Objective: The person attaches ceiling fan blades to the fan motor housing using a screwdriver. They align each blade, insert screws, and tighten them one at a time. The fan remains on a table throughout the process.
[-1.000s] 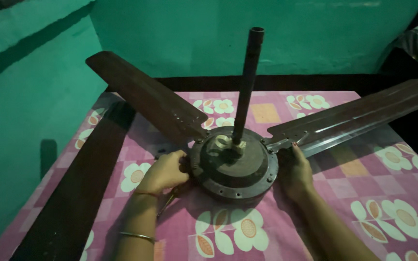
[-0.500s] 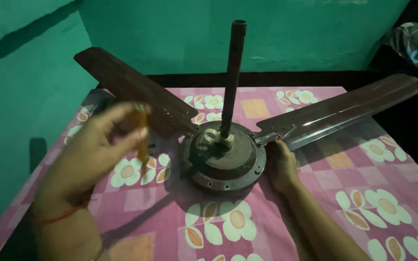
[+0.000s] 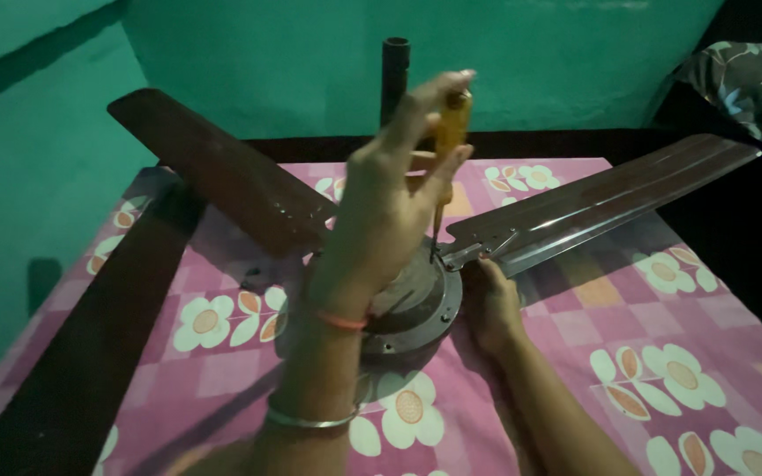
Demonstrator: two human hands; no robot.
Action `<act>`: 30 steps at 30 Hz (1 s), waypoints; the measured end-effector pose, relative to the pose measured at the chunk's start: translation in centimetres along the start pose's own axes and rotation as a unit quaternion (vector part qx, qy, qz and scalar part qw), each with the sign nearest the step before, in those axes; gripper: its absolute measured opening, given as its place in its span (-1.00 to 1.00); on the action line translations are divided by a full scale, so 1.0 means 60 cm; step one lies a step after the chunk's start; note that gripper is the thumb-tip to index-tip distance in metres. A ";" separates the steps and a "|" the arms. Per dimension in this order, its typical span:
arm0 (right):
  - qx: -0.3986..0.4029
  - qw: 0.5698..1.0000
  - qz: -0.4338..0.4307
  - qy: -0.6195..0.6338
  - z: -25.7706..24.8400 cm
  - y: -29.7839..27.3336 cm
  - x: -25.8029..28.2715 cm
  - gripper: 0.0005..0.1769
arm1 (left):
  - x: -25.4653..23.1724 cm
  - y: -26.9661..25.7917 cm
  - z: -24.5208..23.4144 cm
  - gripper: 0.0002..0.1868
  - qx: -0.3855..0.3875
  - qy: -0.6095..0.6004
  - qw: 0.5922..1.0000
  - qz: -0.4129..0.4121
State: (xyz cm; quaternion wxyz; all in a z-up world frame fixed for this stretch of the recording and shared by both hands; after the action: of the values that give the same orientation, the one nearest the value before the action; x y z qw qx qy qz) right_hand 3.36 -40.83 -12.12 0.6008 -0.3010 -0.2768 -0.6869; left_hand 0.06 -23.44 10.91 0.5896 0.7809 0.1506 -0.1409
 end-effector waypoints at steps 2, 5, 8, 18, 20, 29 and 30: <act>0.025 0.999 -0.004 0.029 0.006 -0.005 0.000 -0.67 | 0.026 -0.002 0.028 -0.42 -0.006 0.037 0.999 0.004; 0.041 0.998 0.022 0.051 0.017 -0.006 0.005 -0.61 | 0.052 -0.004 0.053 -0.39 -0.021 0.066 0.998 -0.011; 0.036 0.998 0.013 0.049 0.022 -0.005 0.007 -0.61 | 0.054 -0.012 0.063 -0.39 -0.052 0.082 0.995 -0.013; 0.002 0.998 0.053 0.018 -0.007 0.012 -0.001 -0.57 | 0.026 -0.029 0.034 -0.16 -0.042 0.081 0.993 -0.070; 0.010 0.998 0.055 0.019 -0.008 0.012 -0.005 -0.57 | 0.028 -0.029 0.036 -0.16 -0.052 0.056 0.994 -0.079; -0.007 0.995 0.079 -0.059 -0.021 0.008 0.002 -0.57 | 0.061 -0.038 0.084 -0.15 -0.017 0.037 0.995 -0.096; 0.007 0.997 0.075 -0.033 -0.018 0.008 0.003 -0.57 | 0.067 -0.037 0.086 -0.16 -0.017 0.033 0.994 -0.107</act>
State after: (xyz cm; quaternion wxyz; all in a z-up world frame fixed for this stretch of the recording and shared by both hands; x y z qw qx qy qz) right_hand 3.76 -41.79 -12.68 0.6436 -0.3391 -0.2776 -0.6275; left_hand 2.63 -27.56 5.97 0.5789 0.7545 0.2552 -0.1748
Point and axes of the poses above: each hand's wrist, its own y-axis towards the middle knuckle, its own z-axis out of the palm, x = y × z, the point moved 4 cm from there along y, towards the middle knuckle, and after that the axes turned 4 degrees about x, right-handed, at the moved point
